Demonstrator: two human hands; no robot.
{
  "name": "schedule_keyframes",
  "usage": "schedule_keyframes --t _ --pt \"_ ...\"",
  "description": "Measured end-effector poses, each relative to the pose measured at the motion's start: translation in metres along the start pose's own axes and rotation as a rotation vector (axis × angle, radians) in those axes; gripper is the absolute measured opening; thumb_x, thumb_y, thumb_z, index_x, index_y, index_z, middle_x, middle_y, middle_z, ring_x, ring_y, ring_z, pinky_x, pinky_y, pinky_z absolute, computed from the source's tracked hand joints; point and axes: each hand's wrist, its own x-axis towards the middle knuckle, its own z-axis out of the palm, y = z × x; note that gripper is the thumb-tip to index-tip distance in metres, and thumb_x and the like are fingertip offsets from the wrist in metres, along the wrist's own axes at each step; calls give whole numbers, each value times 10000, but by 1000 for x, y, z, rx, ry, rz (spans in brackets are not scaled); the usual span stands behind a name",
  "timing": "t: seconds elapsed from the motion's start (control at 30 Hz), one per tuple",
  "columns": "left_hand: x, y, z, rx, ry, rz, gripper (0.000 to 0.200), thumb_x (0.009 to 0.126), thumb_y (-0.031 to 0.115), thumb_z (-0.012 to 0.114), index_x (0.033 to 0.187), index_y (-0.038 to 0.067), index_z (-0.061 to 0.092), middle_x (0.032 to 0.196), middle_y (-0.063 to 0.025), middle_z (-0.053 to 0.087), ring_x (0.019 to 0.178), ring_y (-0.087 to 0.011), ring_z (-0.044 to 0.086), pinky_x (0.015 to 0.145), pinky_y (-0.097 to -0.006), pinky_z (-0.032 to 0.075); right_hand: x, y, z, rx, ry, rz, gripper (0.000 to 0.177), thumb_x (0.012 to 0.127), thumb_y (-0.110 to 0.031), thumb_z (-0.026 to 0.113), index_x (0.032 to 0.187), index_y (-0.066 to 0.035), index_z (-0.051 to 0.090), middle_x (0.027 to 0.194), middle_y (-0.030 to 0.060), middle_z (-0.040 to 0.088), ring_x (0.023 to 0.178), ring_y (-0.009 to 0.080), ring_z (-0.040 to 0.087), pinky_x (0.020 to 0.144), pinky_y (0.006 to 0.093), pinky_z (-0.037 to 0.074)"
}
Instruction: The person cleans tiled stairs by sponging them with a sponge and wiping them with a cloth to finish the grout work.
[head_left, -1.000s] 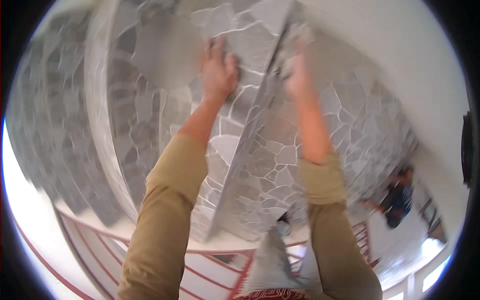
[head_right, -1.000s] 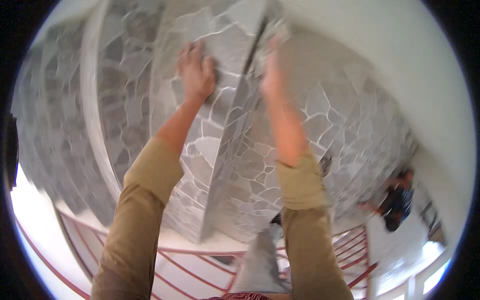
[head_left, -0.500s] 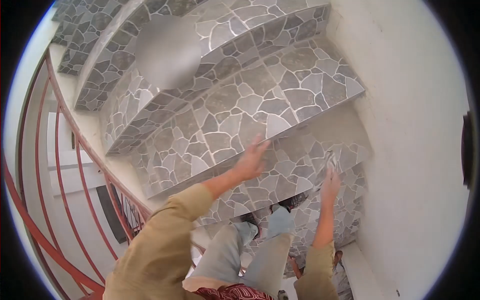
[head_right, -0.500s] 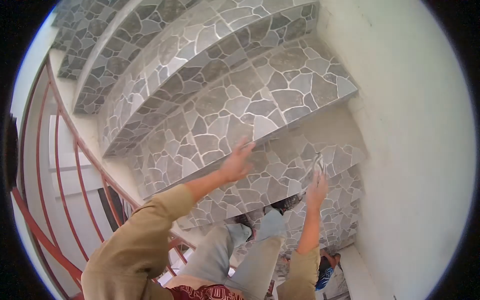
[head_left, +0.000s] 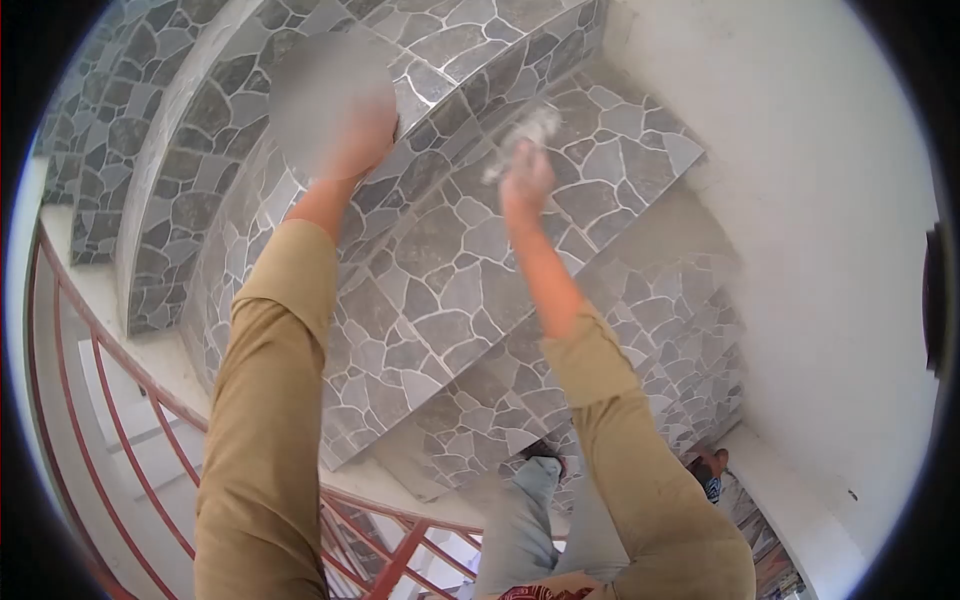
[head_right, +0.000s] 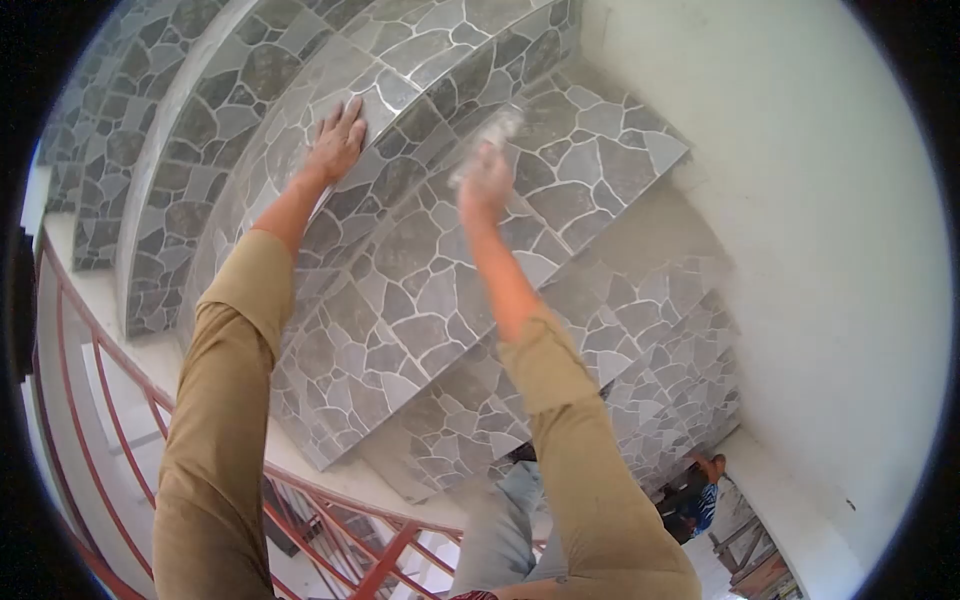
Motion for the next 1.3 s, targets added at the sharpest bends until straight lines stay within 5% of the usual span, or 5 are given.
schedule_keyframes --t 0.2,0.5,0.67,0.9,1.3 --pt "17 8 -1 -34 205 12 511 1004 408 368 1490 253 396 1578 -118 292 1463 -378 209 1154 -631 114 -8 9 134 126 226 -417 169 972 -158 530 955 7 566 994 210 581 966 361 564 844 453 426" --pt "24 4 0 -31 188 3 486 1014 362 367 1479 227 415 1578 -146 272 1466 -381 197 1164 -620 95 158 -2 113 216 393 -185 156 1013 -78 446 1088 55 475 1089 232 516 986 340 533 862 423 415" --pt "22 6 -5 -10 169 2 487 1016 361 361 1482 227 408 1580 -144 266 1467 -381 196 1166 -622 92 10 -9 141 81 151 -129 132 990 -79 477 1051 39 475 992 210 556 943 333 565 855 410 433" --pt "22 5 -1 7 140 39 512 1014 352 345 1501 195 360 1583 -168 241 1470 -404 160 1137 -665 105 140 12 122 243 430 -119 194 975 -156 525 1056 20 540 997 208 580 937 352 561 840 442 424" --pt "139 94 16 -82 143 29 553 972 396 372 1441 102 379 1499 -270 276 1420 -452 190 1115 -681 131 -43 -7 182 273 461 217 122 959 -98 556 1013 5 592 940 177 587 868 334 578 802 413 439"
